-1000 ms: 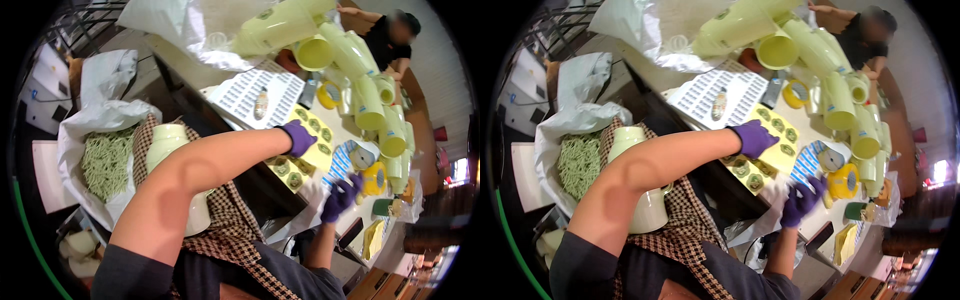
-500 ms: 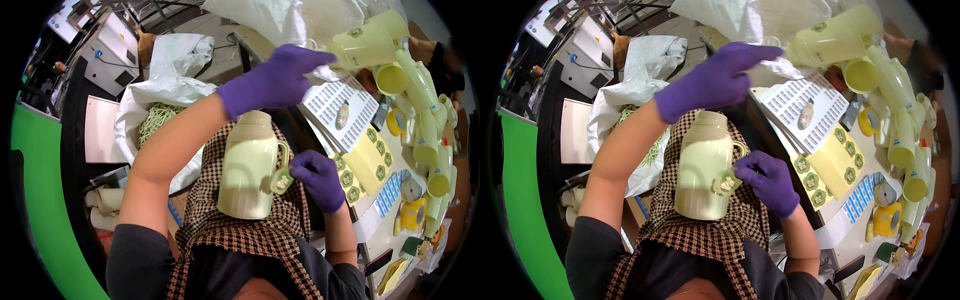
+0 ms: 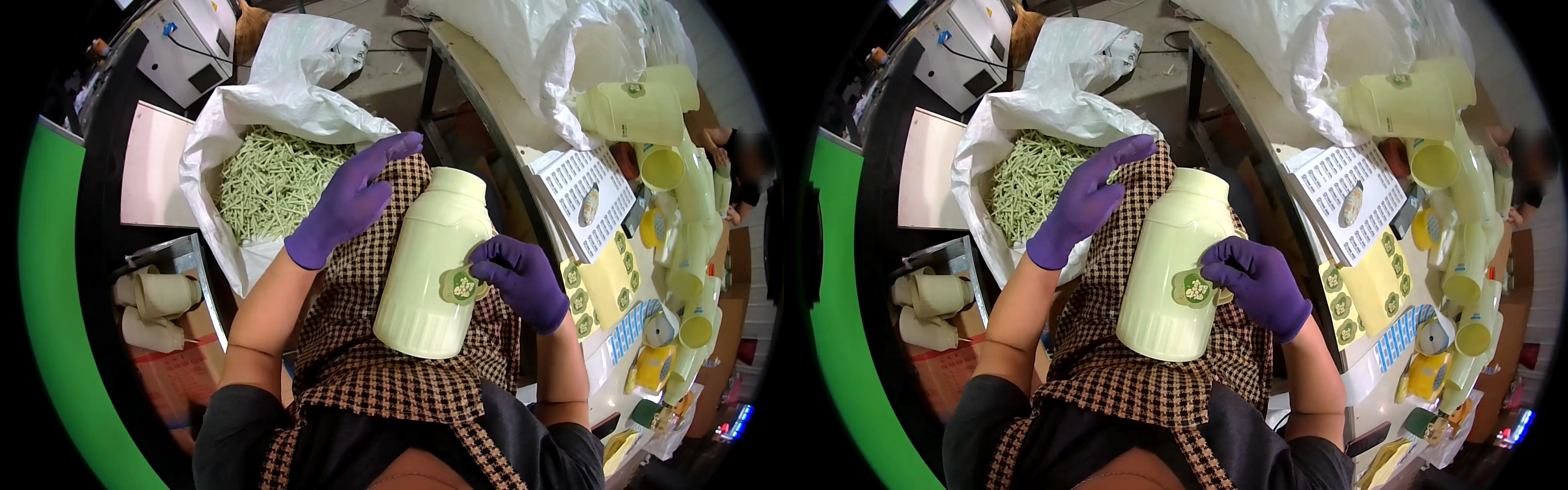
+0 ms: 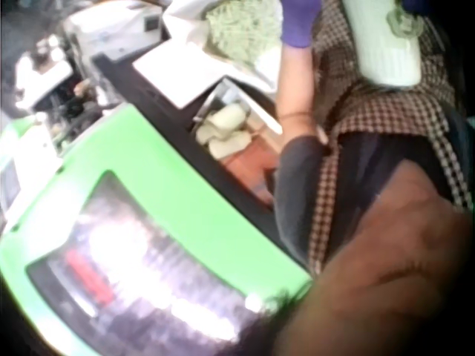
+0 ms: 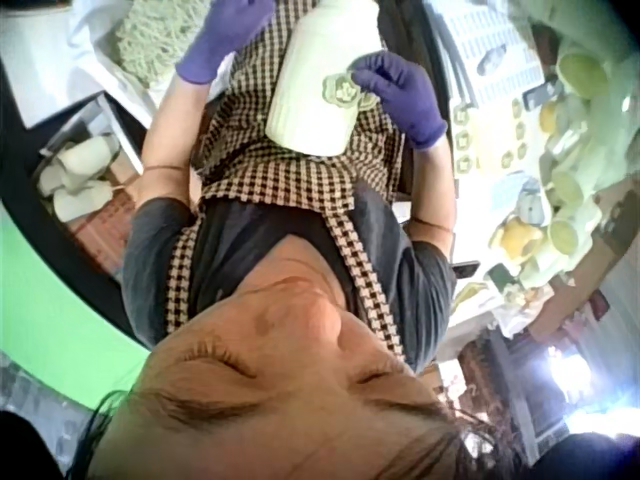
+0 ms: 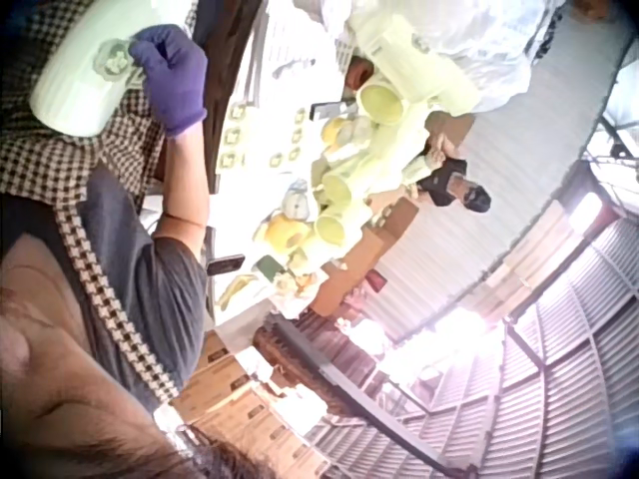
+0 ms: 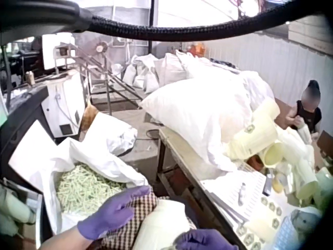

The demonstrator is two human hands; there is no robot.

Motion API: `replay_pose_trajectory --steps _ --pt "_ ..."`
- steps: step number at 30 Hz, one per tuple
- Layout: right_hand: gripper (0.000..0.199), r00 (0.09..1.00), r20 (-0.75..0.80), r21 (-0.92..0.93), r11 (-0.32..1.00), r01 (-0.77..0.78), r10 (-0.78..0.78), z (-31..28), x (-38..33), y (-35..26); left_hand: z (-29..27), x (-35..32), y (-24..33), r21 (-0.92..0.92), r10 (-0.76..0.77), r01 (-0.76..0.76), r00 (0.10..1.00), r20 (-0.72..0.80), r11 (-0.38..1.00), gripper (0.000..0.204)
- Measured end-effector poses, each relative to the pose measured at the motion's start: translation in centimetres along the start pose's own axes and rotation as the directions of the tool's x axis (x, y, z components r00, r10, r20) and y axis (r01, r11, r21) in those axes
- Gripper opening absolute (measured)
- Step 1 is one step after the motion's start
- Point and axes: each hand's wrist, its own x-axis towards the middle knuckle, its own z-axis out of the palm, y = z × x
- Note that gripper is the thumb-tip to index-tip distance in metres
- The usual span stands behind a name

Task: The person applies stickers and a plastic ring to jugs. They peel a circular sticker from a sheet, press it onto the side of the jug, place a plastic ring into the top opening, and then move the jug to a collection area.

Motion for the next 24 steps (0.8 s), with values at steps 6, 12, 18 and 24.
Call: replay_pose_trajectory --steps 6,12,18,24 --pt "0.018 0.954 -0.117 -0.428 0.880 0.204 -0.278 2.2 -0.8 0.2 0.8 4.6 -4.1 -0.040 -0.069 0.070 0.997 0.023 0.997 0.051" --pt "0.103 0.758 -0.305 -0.780 0.607 0.149 -0.577 2.0 -0.5 4.8 2.1 6.9 -6.3 0.391 0.062 -0.245 0.903 0.426 0.887 0.031" --pt "0.079 0.667 -0.417 -0.786 0.614 0.077 -0.617 -0.7 -4.1 9.3 5.5 5.4 6.0 0.652 0.153 -0.294 0.952 0.266 0.699 0.028" --pt "0.033 0.471 -0.613 -0.744 0.664 -0.073 -0.634 -13.6 -2.3 6.0 10.9 7.8 -2.5 0.959 -0.275 -0.096 0.946 0.172 0.267 0.043"
